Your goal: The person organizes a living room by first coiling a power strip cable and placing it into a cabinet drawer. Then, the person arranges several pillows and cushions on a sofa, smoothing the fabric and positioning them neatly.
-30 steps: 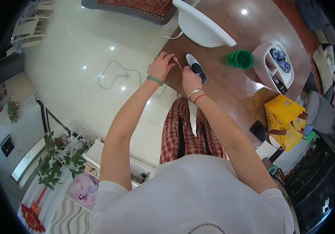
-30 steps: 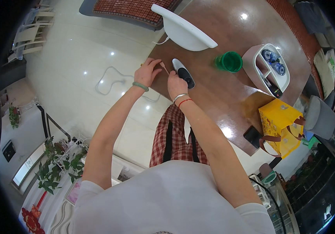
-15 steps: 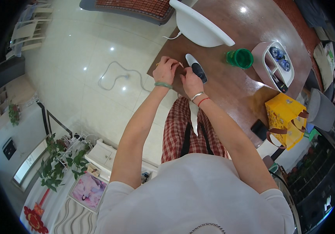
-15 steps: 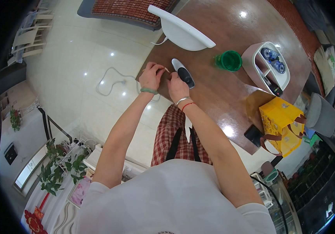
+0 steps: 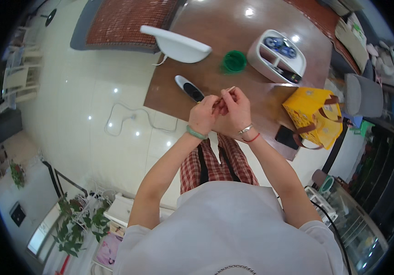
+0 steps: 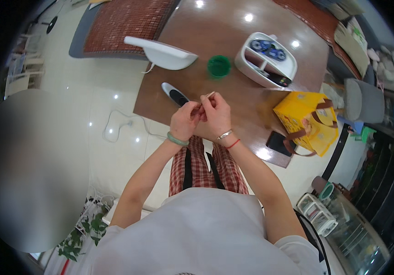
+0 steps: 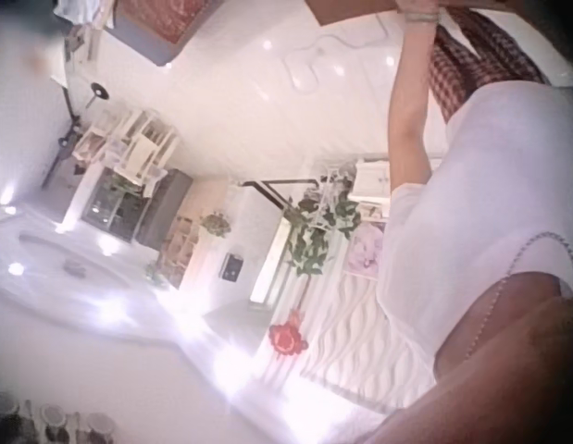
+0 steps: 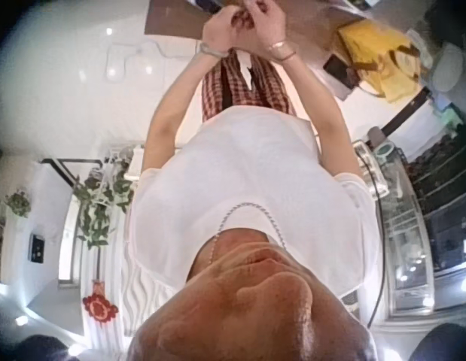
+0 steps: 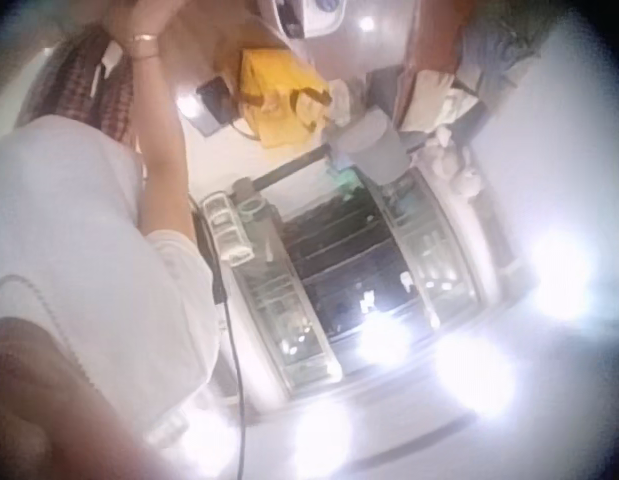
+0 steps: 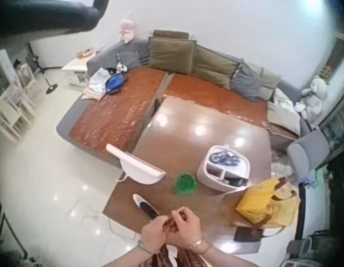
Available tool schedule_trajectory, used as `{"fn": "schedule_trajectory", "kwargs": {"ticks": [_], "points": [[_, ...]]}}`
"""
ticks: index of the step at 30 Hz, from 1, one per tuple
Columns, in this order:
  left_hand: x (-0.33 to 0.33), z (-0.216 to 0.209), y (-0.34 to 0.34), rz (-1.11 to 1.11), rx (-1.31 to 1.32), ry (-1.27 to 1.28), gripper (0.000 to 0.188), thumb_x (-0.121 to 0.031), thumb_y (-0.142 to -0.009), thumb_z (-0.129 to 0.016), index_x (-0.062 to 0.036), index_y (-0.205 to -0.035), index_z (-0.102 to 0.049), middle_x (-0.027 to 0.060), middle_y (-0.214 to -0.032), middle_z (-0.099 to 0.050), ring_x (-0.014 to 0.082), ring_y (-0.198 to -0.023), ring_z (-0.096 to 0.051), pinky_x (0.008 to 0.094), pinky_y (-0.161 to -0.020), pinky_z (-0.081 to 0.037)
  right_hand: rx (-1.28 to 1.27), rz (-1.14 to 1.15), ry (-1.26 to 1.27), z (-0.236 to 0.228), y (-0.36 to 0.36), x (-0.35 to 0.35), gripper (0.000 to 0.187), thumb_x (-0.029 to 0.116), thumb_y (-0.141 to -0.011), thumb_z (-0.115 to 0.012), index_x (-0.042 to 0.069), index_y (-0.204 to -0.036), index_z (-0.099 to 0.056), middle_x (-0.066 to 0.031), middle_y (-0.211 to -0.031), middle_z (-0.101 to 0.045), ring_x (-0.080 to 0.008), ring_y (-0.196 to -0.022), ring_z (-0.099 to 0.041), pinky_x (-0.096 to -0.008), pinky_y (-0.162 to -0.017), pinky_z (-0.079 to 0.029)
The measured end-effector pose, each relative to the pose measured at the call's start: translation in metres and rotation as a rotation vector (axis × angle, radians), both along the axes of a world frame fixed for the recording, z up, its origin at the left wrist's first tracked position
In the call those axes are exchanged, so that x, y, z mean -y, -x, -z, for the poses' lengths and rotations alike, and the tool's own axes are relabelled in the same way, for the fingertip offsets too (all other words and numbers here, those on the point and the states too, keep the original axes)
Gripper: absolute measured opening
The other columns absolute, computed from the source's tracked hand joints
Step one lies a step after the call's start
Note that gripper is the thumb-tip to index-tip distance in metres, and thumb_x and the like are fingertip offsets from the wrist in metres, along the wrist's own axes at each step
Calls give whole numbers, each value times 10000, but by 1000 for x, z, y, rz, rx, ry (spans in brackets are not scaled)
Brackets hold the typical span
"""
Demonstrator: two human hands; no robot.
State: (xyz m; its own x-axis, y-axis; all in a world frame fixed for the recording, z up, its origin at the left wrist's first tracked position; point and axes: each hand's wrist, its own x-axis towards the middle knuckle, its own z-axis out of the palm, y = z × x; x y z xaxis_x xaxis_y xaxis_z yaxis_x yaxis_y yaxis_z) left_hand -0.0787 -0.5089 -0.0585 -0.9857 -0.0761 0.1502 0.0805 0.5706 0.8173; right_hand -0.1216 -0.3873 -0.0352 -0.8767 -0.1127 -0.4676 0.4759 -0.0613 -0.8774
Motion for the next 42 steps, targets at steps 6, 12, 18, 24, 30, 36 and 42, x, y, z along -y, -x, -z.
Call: {"fn": "schedule_trajectory", "kwargs": {"ticks": [6,12,18,24,30,36,42], "points": [[-131,-55,28,134,44,-449,157,10,-808,-621,-24,-960,-603,100,-872,-635,180,-777,-650,278,-689,-522,-242,305,-94,-56,-5,-131,133,163,-924,-575,37,-887,-553,-30,-748,-604,-67,-547,-537,-183,-479,-423],[-257,-67,43,340,-28,-473,233,-16,-816,-621,-27,-1047,-593,114,-981,-618,227,-781,-632,298,-678,-523,-239,574,-77,-70,-23,-276,141,166,-927,-566,31,-965,-582,-48,-772,-630,-90,-564,-561,-190,-511,-458],[-288,-54,23,333,-51,-430,209,-35,-837,-590,-36,-1047,-595,124,-1070,-580,277,-918,-603,335,-772,-500,-322,360,-801,-32,-31,-347,232,217,-889,-622,-10,-940,-626,-89,-798,-660,-150,-665,-619,-264,-612,-494],[-285,-54,9,231,-114,-460,163,-101,-833,-614,-35,-982,-621,120,-1037,-577,286,-972,-576,360,-844,-472,-570,137,-1144,-31,-23,-322,208,207,-875,-638,2,-907,-638,-110,-854,-646,-201,-748,-612,-297,-674,-478],[-245,-73,-4,-58,-109,-610,129,-12,-854,-562,-39,-978,-590,111,-937,-589,266,-861,-596,328,-734,-504,-682,77,-774,-70,-35,-238,176,177,-928,-585,1,-937,-590,-43,-814,-603,-108,-736,-555,-227,-676,-464],[-155,-61,-37,-289,-130,-583,116,-32,-858,-561,-15,-972,-577,133,-903,-607,283,-801,-606,334,-699,-494,-709,-177,-486,-62,-46,-130,130,130,-927,-577,7,-958,-547,-39,-834,-589,-94,-723,-544,-205,-660,-459],[-57,-17,-106,-563,-56,-616,120,-47,-895,-536,-17,-1005,-574,116,-924,-613,237,-809,-615,316,-697,-501,-544,-520,-294,-26,-85,-19,135,116,-918,-576,-10,-965,-562,-53,-823,-605,-88,-719,-574,-228,-635,-501]]}}
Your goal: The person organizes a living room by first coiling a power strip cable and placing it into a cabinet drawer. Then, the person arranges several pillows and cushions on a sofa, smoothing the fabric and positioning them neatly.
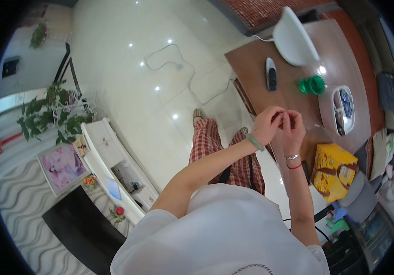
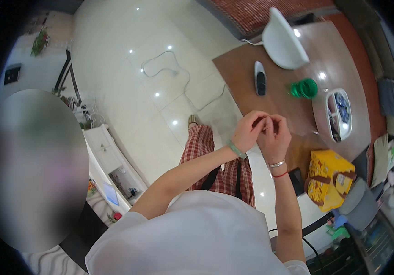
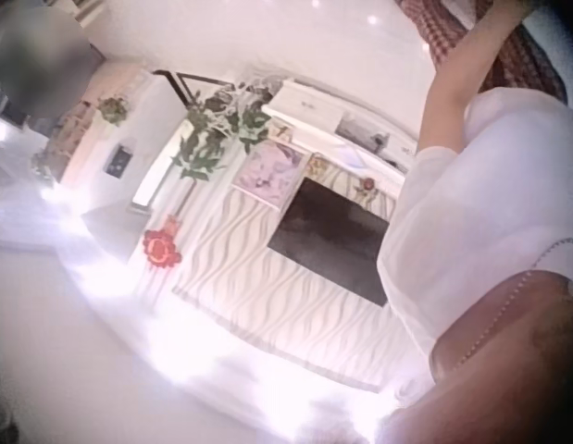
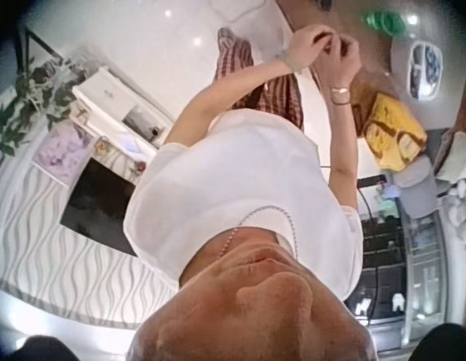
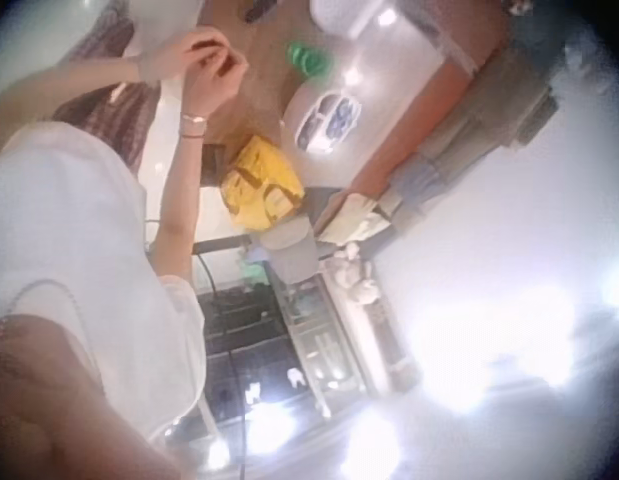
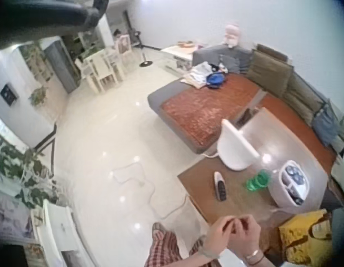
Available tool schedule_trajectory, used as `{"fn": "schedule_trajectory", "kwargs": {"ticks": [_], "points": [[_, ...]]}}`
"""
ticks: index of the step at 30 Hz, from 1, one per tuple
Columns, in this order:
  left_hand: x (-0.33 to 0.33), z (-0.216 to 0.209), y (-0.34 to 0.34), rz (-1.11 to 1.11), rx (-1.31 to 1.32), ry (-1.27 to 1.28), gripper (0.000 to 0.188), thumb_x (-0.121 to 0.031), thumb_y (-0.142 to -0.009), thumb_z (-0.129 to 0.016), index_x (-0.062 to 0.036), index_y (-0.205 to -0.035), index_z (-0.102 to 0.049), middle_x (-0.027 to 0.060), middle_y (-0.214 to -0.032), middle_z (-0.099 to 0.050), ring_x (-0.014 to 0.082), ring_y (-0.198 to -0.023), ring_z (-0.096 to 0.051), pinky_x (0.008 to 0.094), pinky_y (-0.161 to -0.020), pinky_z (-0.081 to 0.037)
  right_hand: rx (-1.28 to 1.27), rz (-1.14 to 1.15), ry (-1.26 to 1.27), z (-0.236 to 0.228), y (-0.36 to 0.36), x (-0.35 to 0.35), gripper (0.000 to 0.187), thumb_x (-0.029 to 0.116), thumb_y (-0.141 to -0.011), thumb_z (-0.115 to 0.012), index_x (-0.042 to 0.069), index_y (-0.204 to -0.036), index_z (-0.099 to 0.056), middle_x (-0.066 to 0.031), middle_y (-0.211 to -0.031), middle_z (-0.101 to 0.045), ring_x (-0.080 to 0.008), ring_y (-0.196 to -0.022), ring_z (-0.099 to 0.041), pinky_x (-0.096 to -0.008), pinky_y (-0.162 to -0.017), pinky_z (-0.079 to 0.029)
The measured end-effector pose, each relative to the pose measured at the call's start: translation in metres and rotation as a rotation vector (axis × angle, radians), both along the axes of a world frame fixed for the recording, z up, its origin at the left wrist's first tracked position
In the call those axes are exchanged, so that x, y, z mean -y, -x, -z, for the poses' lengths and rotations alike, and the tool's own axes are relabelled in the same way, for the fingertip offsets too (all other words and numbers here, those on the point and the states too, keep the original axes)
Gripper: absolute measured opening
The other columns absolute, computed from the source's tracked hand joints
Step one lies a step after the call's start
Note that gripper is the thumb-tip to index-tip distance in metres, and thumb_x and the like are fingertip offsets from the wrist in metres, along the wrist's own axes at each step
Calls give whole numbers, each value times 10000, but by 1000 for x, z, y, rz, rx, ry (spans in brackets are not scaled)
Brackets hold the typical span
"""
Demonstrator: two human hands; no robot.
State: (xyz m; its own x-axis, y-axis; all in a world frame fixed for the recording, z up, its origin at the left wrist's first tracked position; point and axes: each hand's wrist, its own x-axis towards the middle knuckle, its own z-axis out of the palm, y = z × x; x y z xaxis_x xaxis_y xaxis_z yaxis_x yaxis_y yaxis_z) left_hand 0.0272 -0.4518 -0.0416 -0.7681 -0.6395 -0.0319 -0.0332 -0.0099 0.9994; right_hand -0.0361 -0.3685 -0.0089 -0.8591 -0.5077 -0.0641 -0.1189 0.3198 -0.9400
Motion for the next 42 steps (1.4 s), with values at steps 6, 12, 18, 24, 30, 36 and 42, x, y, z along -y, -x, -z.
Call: {"fn": "schedule_trajectory", "kwargs": {"ticks": [6,12,18,24,30,36,42], "points": [[92,56,-57,-191,70,-243,168,-89,-909,-530,-23,-1062,-556,134,-1011,-577,252,-887,-591,330,-754,-486,253,-156,-56,56,-38,116,146,138,-930,-566,-2,-968,-571,-31,-820,-616,-72,-701,-574,-223,-604,-501],[209,95,-100,-77,238,-201,186,-118,-918,-538,-32,-1078,-577,100,-992,-610,196,-836,-600,306,-730,-485,508,-23,-92,95,-42,217,218,208,-949,-537,-5,-946,-579,-38,-759,-609,-81,-592,-553,-220,-541,-466],[278,126,-112,-9,323,-221,175,-113,-928,-515,-20,-1045,-607,94,-946,-652,164,-799,-614,275,-713,-480,602,-4,-173,138,-37,269,259,228,-958,-513,-17,-991,-592,-67,-791,-631,-128,-631,-605,-243,-584,-506],[296,210,-107,40,439,-424,224,-132,-955,-480,-15,-1115,-585,79,-984,-677,150,-854,-630,284,-741,-486,698,31,-217,269,-35,317,250,212,-941,-530,-24,-964,-608,-106,-873,-647,-188,-742,-651,-280,-659,-543],[314,258,-80,-88,396,-474,252,-116,-965,-473,-35,-1195,-536,75,-1059,-654,143,-935,-600,265,-839,-463,723,127,-336,358,12,377,246,214,-895,-560,-20,-952,-615,-81,-835,-649,-157,-737,-643,-272,-623,-514],[296,310,-61,-159,298,-840,224,-108,-979,-453,-31,-1162,-557,24,-1012,-627,114,-911,-583,234,-829,-457,57,-59,-914,428,67,398,304,258,-837,-563,34,-1035,-619,-184,-1160,-586,-304,-1108,-543,-444,-916,-422],[302,330,-55,-55,369,-916,193,-97,-951,-481,-18,-1103,-571,74,-933,-643,128,-855,-601,258,-792,-483,-811,-581,-1569,429,186,393,314,210,-867,-518,57,-1137,-569,-182,-1293,-482,-323,-1214,-445,-470,-989,-350]]}}
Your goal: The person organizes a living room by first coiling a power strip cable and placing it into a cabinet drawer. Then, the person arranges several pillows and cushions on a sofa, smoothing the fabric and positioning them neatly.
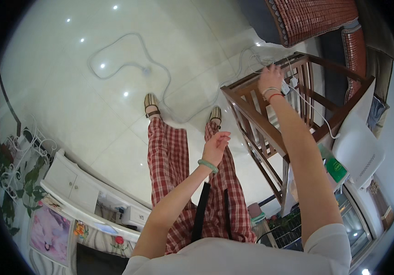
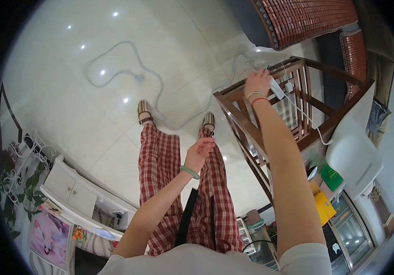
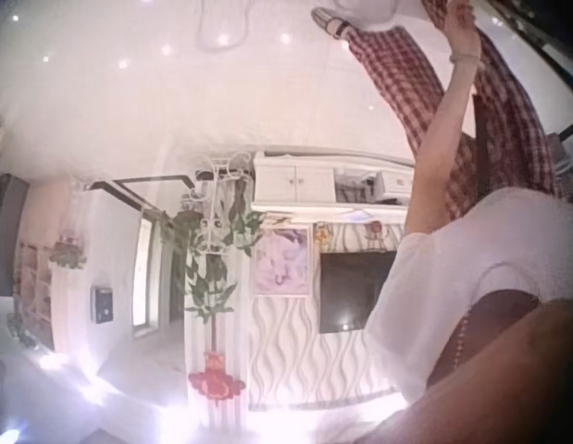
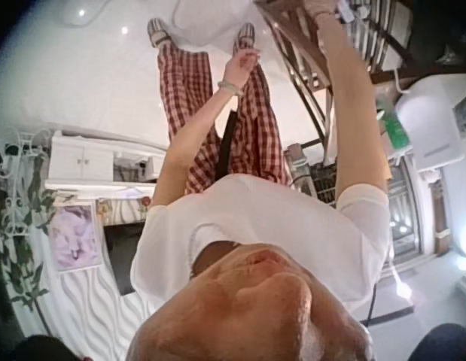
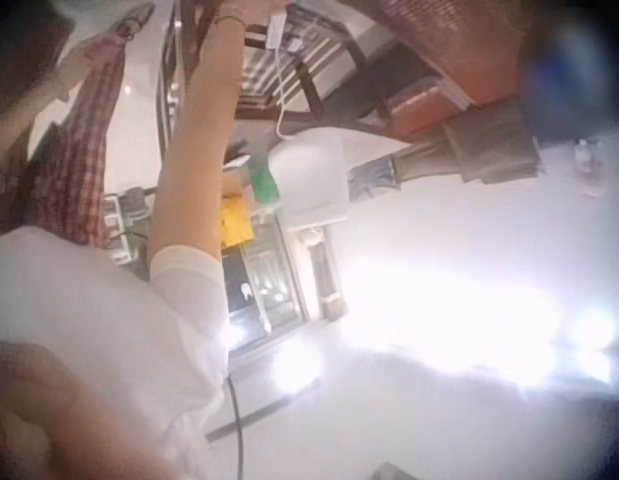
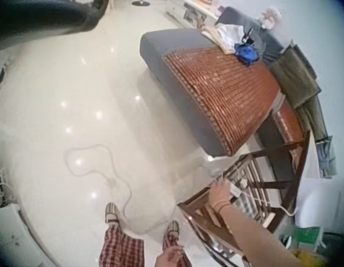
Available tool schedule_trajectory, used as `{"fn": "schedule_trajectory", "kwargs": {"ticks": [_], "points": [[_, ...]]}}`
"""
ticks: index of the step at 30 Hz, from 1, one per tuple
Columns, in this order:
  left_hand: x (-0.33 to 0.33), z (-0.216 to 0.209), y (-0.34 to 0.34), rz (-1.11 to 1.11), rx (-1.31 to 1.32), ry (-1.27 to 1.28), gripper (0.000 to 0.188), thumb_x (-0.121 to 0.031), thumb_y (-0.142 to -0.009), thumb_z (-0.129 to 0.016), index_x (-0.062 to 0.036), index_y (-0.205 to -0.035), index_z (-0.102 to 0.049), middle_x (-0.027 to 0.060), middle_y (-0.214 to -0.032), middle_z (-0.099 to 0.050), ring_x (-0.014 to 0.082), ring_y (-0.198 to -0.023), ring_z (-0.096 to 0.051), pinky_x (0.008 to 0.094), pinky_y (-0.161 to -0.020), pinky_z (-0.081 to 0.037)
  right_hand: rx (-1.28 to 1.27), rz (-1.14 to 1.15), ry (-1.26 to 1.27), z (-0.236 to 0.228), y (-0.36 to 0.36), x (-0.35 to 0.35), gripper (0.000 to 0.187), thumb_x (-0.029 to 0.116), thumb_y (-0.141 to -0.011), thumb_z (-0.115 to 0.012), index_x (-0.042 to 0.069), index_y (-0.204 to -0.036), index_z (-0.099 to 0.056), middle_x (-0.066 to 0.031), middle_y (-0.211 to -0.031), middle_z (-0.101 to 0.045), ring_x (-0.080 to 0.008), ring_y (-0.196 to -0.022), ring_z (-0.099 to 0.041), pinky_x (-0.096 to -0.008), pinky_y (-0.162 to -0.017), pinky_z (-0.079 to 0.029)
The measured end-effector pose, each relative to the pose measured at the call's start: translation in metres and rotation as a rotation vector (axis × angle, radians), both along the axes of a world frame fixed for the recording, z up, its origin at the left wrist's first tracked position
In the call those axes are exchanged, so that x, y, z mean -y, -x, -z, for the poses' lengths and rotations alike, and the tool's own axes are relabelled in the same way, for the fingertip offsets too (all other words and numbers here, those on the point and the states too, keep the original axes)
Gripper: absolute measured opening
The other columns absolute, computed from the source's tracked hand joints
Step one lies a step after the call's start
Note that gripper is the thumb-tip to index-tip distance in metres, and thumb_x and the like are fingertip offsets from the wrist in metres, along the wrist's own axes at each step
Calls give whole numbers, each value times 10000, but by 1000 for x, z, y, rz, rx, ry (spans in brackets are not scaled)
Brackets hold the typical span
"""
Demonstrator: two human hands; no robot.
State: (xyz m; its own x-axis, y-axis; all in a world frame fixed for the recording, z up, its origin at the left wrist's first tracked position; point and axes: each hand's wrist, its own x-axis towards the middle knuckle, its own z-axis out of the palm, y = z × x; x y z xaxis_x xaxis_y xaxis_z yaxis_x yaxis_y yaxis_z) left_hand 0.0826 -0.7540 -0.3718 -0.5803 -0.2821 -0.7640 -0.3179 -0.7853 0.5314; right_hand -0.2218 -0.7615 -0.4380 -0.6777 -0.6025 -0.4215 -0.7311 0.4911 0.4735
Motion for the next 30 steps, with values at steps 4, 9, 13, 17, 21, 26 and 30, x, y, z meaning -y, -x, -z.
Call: {"fn": "schedule_trajectory", "kwargs": {"ticks": [4,9,13,17,21,26,30], "points": [[9,21,25,102,-38,34,192,-93,-948,-480,-20,-1100,-573,67,-920,-652,131,-833,-607,266,-767,-493,218,564,-134,-7,46,-38,293,200,-924,-435,36,-1074,-626,-204,-1175,-590,-325,-1079,-590,-445,-883,-479],[27,20,90,129,-126,-126,259,-216,-987,-444,-54,-1154,-558,44,-998,-626,120,-865,-595,253,-763,-480,353,352,-170,-61,22,-40,202,118,-868,-509,25,-920,-681,-186,-979,-668,-342,-940,-647,-424,-791,-536],[45,10,145,28,-42,-322,344,-301,-975,-469,-39,-1188,-530,76,-994,-630,150,-872,-613,302,-751,-520,432,326,36,-160,-21,7,184,92,-832,-520,69,-970,-638,-181,-898,-658,-356,-864,-636,-440,-722,-524],[68,-10,185,-154,-69,-542,368,-289,-964,-497,-42,-1237,-499,87,-932,-621,157,-814,-620,303,-678,-538,593,217,318,-219,-59,-5,188,62,-823,-517,90,-979,-617,-147,-853,-649,-350,-802,-626,-460,-675,-499],[88,-42,173,-139,-53,-288,363,-223,-964,-493,-54,-1285,-475,36,-808,-578,120,-648,-583,255,-556,-507,757,146,445,-262,-82,-25,188,50,-827,-537,65,-991,-629,-131,-894,-646,-327,-833,-614,-421,-721,-497],[92,-166,141,240,-229,243,310,-133,-975,-409,-117,-1255,-540,8,-723,-541,94,-521,-495,253,-471,-418,661,348,1002,-310,-81,-43,255,167,-837,-628,41,-1058,-616,-117,-878,-629,-272,-790,-604,-362,-724,-493],[74,-242,118,426,-475,706,325,-116,-942,-445,-134,-1249,-549,49,-731,-537,166,-576,-522,294,-537,-435,597,645,1231,-330,-60,-34,362,251,-833,-659,20,-1106,-601,-115,-891,-637,-233,-771,-618,-336,-698,-496]]}}
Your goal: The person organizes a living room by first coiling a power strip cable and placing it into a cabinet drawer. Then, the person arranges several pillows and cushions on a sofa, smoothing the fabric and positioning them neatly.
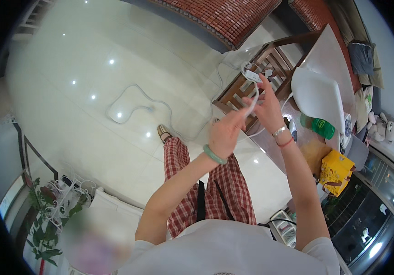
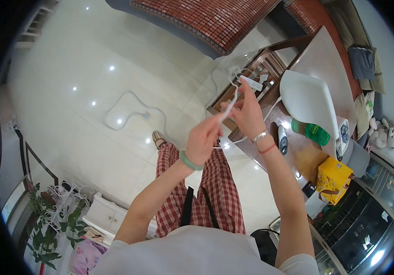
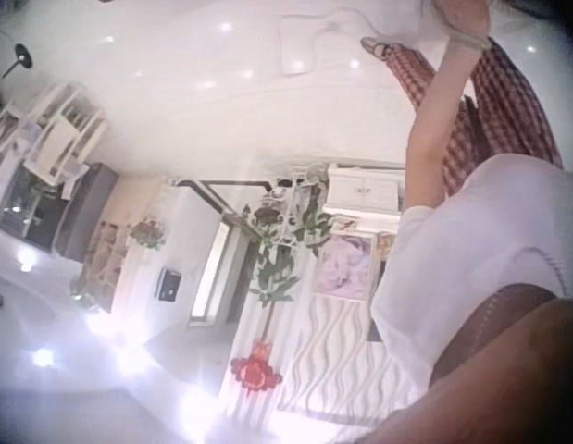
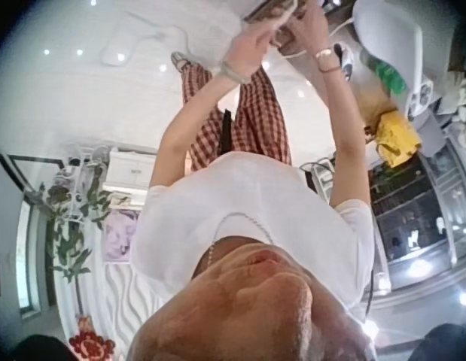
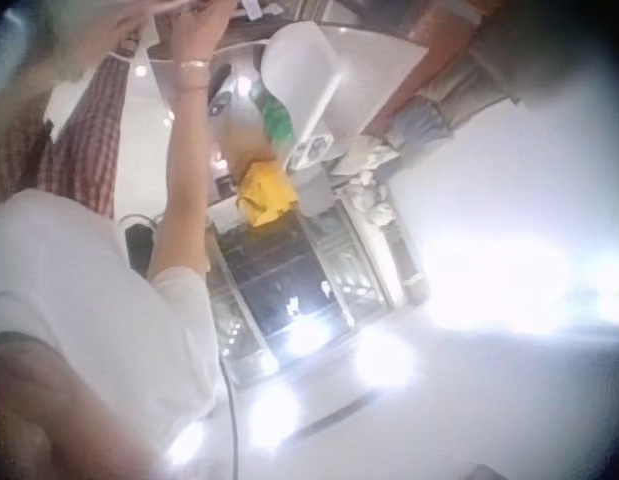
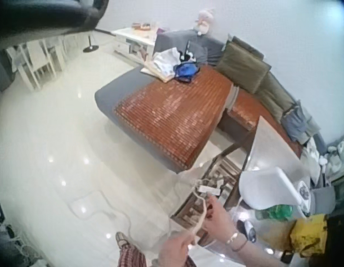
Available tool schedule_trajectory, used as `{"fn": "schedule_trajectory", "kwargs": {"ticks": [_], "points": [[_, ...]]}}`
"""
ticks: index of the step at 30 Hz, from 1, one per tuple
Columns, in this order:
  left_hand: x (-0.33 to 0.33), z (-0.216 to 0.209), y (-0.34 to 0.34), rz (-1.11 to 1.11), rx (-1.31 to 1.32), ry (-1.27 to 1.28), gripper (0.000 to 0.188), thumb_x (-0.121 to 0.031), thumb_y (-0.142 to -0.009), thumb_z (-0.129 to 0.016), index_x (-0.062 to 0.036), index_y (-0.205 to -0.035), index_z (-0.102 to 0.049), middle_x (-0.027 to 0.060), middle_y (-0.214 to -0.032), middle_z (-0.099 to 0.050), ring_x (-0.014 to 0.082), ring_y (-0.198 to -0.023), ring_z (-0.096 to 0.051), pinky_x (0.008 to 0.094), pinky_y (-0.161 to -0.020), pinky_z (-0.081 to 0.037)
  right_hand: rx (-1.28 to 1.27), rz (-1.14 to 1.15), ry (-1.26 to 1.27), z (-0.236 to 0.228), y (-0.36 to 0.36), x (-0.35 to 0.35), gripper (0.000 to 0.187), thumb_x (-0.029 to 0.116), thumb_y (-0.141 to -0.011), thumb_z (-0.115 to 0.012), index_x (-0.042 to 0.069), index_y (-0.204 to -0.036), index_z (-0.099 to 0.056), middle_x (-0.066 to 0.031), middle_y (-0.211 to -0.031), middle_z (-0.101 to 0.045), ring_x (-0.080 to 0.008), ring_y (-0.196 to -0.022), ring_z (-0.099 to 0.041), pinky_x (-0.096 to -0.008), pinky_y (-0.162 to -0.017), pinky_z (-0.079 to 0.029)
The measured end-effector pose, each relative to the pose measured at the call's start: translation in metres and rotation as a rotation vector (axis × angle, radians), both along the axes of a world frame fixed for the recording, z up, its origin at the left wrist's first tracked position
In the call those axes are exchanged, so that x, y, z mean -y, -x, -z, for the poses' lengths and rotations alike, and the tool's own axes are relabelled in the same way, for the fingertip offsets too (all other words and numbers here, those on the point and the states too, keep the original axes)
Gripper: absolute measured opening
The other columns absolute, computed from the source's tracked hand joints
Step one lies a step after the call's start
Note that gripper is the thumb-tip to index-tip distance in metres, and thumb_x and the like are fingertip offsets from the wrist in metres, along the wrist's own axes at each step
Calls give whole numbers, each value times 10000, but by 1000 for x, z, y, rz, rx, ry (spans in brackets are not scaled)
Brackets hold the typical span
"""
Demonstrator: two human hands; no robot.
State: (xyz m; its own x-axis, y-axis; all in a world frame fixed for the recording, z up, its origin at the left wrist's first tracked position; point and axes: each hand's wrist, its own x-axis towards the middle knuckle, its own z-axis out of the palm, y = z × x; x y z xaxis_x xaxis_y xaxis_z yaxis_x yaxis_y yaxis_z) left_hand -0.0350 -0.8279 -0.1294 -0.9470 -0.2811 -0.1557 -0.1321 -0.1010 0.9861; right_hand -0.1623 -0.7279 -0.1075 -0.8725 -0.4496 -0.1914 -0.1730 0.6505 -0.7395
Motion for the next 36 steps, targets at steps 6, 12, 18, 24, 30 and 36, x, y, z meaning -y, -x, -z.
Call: {"fn": "schedule_trajectory", "kwargs": {"ticks": [6,12,18,24,30,36], "points": [[-9,-62,-27,213,-175,158,357,-34,-921,-449,-127,-1246,-563,71,-734,-510,195,-650,-514,294,-630,-436,271,113,-158,36,44,-18,400,299,-911,-563,27,-1204,-550,-100,-964,-619,-153,-763,-631,-269,-616,-514],[-6,-19,-33,52,84,-91,284,-73,-933,-495,-82,-1208,-569,42,-867,-605,136,-820,-577,263,-788,-440,75,475,111,16,41,-31,326,226,-966,-445,16,-1188,-558,-102,-969,-634,-156,-776,-609,-271,-627,-519],[-8,26,-4,-80,141,-255,282,-114,-952,-497,-40,-1222,-535,58,-1045,-619,109,-973,-566,247,-858,-432,-169,446,244,-35,2,-33,374,168,-991,-398,9,-1330,-411,-153,-1230,-536,-181,-1015,-589,-262,-691,-544],[-24,26,34,-27,128,-254,546,-170,-900,-594,-125,-1397,-372,146,-1219,-533,225,-1051,-558,321,-916,-442,-267,247,332,-96,-40,-33,446,79,-977,-384,9,-1410,-303,-147,-1434,-361,-250,-1221,-480,-286,-814,-510],[-30,-15,74,13,-170,112,619,-261,-829,-657,-164,-1381,-396,232,-1322,-430,382,-1241,-399,413,-1030,-339,-364,-161,451,-151,-62,-47,293,20,-936,-438,-26,-1220,-495,-207,-1298,-508,-309,-1148,-542,-335,-917,-465],[3,-1,88,123,13,540,262,-203,-837,-665,-62,-1056,-639,97,-1094,-622,262,-942,-625,350,-860,-471,-207,-99,740,-197,-32,-83,367,281,-989,-362,7,-1125,-566,-212,-1285,-517,-315,-1135,-554,-361,-858,-501]]}}
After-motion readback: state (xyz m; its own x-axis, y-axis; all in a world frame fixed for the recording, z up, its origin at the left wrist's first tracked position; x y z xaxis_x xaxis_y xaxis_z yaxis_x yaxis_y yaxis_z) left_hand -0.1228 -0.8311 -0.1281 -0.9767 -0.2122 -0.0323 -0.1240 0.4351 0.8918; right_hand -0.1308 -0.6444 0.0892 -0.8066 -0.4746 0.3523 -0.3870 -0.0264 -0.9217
